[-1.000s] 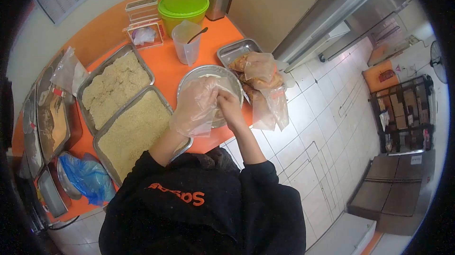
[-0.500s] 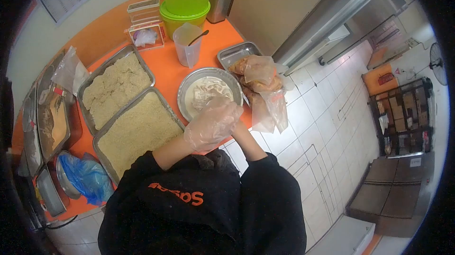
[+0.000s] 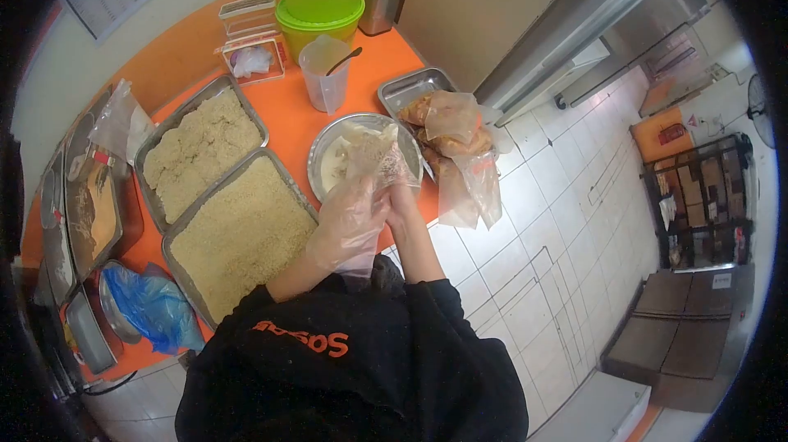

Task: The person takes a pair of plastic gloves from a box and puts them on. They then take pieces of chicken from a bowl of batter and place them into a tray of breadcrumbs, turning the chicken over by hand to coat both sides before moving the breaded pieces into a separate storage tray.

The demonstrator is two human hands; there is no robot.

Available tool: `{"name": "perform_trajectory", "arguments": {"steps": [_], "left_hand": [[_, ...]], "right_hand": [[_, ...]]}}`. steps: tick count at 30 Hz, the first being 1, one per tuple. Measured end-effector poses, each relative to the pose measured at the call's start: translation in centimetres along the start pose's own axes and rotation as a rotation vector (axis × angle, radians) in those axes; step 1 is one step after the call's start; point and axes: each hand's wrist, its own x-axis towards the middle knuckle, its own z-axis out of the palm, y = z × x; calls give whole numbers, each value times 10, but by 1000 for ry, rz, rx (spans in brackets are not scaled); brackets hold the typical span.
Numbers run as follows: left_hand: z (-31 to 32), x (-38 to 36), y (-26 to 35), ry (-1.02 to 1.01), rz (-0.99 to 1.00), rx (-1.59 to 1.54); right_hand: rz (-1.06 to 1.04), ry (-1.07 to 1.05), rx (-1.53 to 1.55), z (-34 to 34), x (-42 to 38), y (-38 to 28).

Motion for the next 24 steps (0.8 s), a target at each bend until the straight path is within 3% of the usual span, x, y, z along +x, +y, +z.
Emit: {"name": "perform_trajectory", "arguments": {"steps": [2, 5, 8, 11, 14, 17, 20, 24], "left_hand": [[18, -2, -17, 152, 130, -40], [13, 1, -11, 203, 100, -136], [0, 3, -17, -149, 153, -21], [9, -5, -14, -175, 95, -273], [10, -8, -19, -193, 378, -221], [22, -11, -16, -301, 559, -282], [20, -18, -11, -289, 724, -150], [3, -26, -10, -252, 608, -80]], "right_hand": [[-8, -36, 82, -1, 3, 4], [-43, -2, 56, 5, -3, 3], [18, 23, 81, -16, 6, 9], [50, 28, 96, -22, 13, 7], [-3, 25, 40, -15, 5, 2], [-85, 18, -41, -13, -3, 2], [-175, -14, -75, -13, -2, 1], [-448, -190, -163, -16, 15, -8]]}}
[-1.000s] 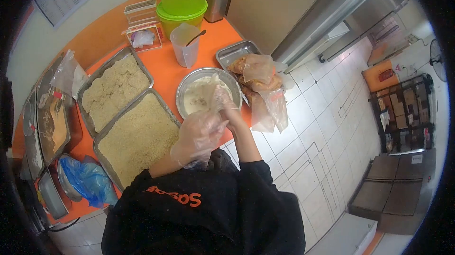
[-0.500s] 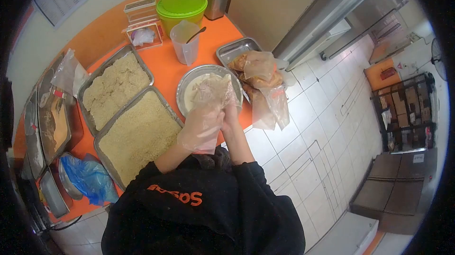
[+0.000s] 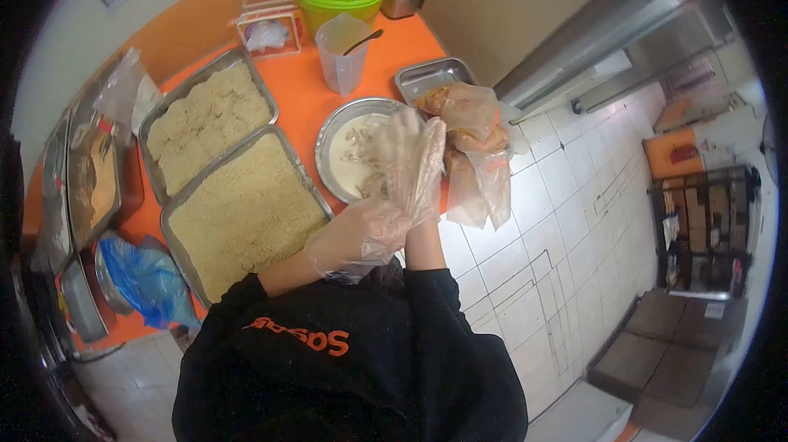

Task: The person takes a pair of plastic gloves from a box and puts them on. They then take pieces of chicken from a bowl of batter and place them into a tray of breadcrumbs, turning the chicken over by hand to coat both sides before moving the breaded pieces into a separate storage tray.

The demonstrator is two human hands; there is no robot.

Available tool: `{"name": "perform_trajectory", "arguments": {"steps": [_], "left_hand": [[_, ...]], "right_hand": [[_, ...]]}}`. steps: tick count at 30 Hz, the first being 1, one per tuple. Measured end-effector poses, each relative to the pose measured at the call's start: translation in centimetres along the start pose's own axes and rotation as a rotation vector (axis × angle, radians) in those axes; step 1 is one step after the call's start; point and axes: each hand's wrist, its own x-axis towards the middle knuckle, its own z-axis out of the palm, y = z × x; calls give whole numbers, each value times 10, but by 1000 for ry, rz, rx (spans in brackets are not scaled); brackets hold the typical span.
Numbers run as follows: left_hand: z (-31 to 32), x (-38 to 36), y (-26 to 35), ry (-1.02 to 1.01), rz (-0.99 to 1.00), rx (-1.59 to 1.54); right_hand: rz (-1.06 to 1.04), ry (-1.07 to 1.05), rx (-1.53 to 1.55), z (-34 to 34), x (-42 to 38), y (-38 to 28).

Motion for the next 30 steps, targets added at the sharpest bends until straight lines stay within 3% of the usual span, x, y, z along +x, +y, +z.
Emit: {"name": "perform_trajectory", "arguments": {"steps": [2, 3, 6, 8, 10, 11, 14, 17, 21, 24, 27, 30], "left_hand": [[7, -18, -4, -40, -44, 105], [-28, -13, 12, -350, -360, -38], [-24, -103, -1, 113, -338, -394], [-39, -160, -2, 120, -356, 74], [-78, -140, 15, -243, -1206, 229], [-78, -144, 10, -212, -1143, 307], [-69, -152, -5, -188, -1006, 505], [-62, -152, -12, -265, -1008, 585], [-76, -185, 5, -122, -1192, 588], [-89, -203, 29, 56, -1358, 506], [-94, -206, 51, 261, -1473, 414], [-91, -206, 64, 376, -1565, 360]], "right_hand": [[7, 23, 161, -6, 21, -1], [126, 162, 327, -7, 29, -5], [172, 156, -94, -17, 34, -14], [141, 140, -400, -19, 41, -34], [207, -142, -957, 13, 35, -70], [238, -288, -1232, 21, 33, -80], [157, -742, -1526, -6, 32, -54], [-173, -1007, -1562, 3, 27, -32], [-440, -1111, -1484, -6, 27, 5], [-574, -1101, -1621, -18, 24, 18], [-287, -1108, -1667, -20, 37, 14], [-123, -977, -1738, 2, 37, -17]]}}
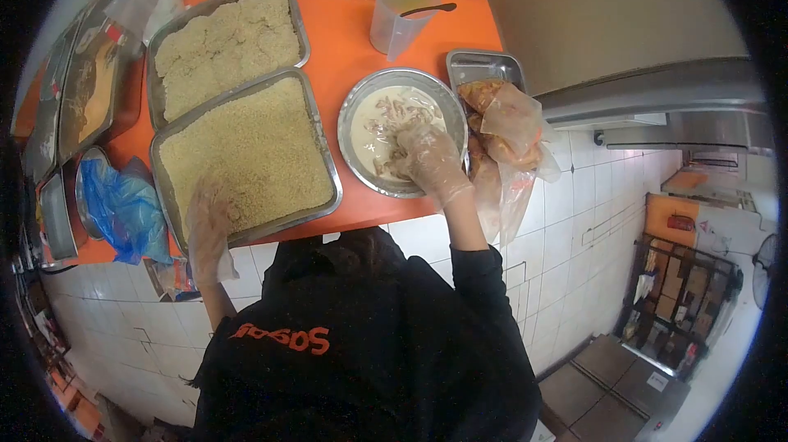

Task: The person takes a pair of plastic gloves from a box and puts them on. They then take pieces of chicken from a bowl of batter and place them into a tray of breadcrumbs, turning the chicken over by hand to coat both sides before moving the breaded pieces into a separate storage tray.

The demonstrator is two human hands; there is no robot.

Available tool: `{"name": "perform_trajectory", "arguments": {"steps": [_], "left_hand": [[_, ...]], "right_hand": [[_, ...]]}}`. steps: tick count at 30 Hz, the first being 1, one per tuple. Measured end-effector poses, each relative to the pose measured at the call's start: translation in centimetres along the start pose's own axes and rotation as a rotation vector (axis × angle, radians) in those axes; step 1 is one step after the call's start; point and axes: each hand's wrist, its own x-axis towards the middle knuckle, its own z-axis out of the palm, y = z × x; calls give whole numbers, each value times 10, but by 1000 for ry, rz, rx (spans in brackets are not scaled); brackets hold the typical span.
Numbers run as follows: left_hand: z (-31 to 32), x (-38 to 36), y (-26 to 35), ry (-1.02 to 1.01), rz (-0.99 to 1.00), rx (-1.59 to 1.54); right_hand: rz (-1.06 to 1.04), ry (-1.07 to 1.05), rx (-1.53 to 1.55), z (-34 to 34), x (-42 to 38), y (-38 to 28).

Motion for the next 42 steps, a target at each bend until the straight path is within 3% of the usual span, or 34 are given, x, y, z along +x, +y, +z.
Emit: {"name": "perform_trajectory", "arguments": {"steps": [6, 9, 11, 13, 16, 17, 20, 23, 26, 30, 33, 35, 37, 39, 42], "left_hand": [[2, 8, -11, -75, 74, -86], [-10, 12, -15, -97, 152, -188], [-23, 19, -23, -99, 218, -169], [-37, 25, -35, -106, 281, -72], [-47, 37, -64, -153, 337, -120], [-50, 39, -68, -160, 332, -141], [-62, 40, -64, -155, 316, -167], [-70, 40, -61, -125, 319, -130], [-67, 44, -58, -100, 289, -171], [-57, 39, -51, -124, 201, -233], [-41, 43, -55, -173, 210, -341], [-36, 49, -50, -199, 240, -345], [-37, 56, -42, -213, 262, -253], [-38, 62, -37, -212, 271, -260], [-39, 68, -35, -203, 276, -227]], "right_hand": [[-38, 14, -40, 33, -5, 0], [96, 120, 91, 35, -6, 8], [377, 87, 311, 25, -5, 18], [343, 182, -6, 20, 1, 26], [261, 174, 114, 18, 25, -7], [179, 156, -110, 35, 33, -7], [236, 143, -235, 64, 44, 2], [274, 390, -101, 116, 40, 65], [272, -5, -118, 24, 42, 15], [146, -120, -278, 21, 38, 35], [222, -59, -103, 32, 48, 23], [460, 114, -15, 42, 51, 0], [462, 222, -27, 97, 58, 57], [597, 169, -7, 84, 64, 55], [417, 409, 817, 16, 43, 4]]}}
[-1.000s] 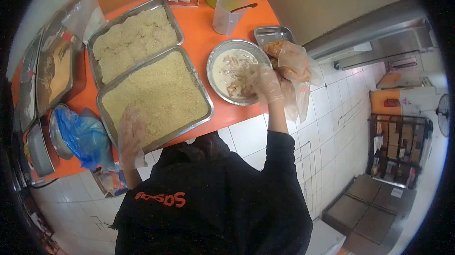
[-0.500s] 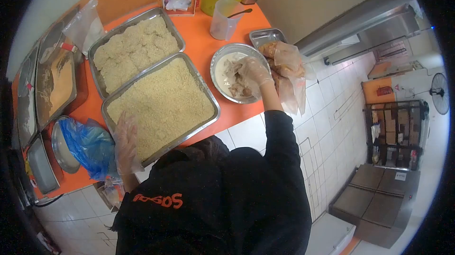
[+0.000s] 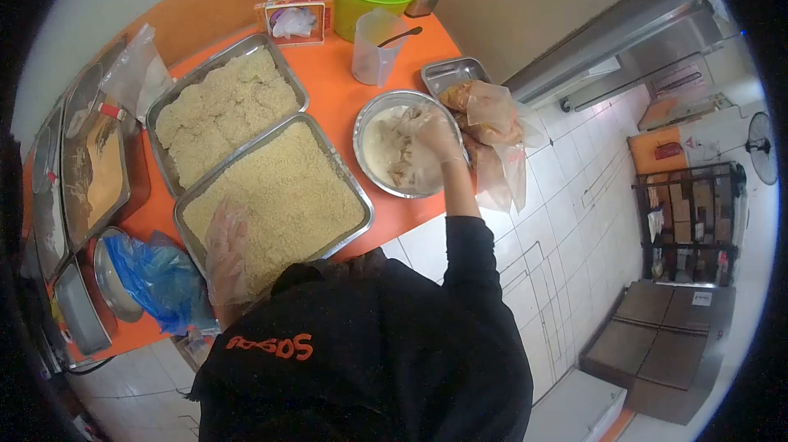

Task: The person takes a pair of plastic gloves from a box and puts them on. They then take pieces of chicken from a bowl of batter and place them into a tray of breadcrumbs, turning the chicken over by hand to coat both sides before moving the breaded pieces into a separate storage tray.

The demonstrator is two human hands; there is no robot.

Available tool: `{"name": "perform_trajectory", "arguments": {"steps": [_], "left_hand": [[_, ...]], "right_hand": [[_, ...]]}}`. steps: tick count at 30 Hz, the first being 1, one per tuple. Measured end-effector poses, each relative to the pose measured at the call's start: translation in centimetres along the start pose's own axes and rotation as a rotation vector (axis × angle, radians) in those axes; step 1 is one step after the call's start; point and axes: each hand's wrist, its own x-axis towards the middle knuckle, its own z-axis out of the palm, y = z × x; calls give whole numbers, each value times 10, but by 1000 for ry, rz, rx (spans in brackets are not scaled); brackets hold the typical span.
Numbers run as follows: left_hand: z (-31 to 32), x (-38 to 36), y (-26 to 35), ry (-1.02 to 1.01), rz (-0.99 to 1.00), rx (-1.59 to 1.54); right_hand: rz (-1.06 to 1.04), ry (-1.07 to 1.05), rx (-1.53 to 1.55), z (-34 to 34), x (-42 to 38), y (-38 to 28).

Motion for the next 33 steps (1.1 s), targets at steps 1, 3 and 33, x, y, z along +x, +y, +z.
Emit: {"name": "perform_trajectory", "arguments": {"steps": [1, 3, 33], "left_hand": [[0, 1, 0, -1, 1, 18], [1, 1, 3, 39, 76, 100], [13, -7, 5, -30, -71, -2]], "right_hand": [[46, -26, -96, -10, -1, -11], [-54, 4, -351, -28, 10, 15], [-74, 81, -162, -68, -28, -18]]}}
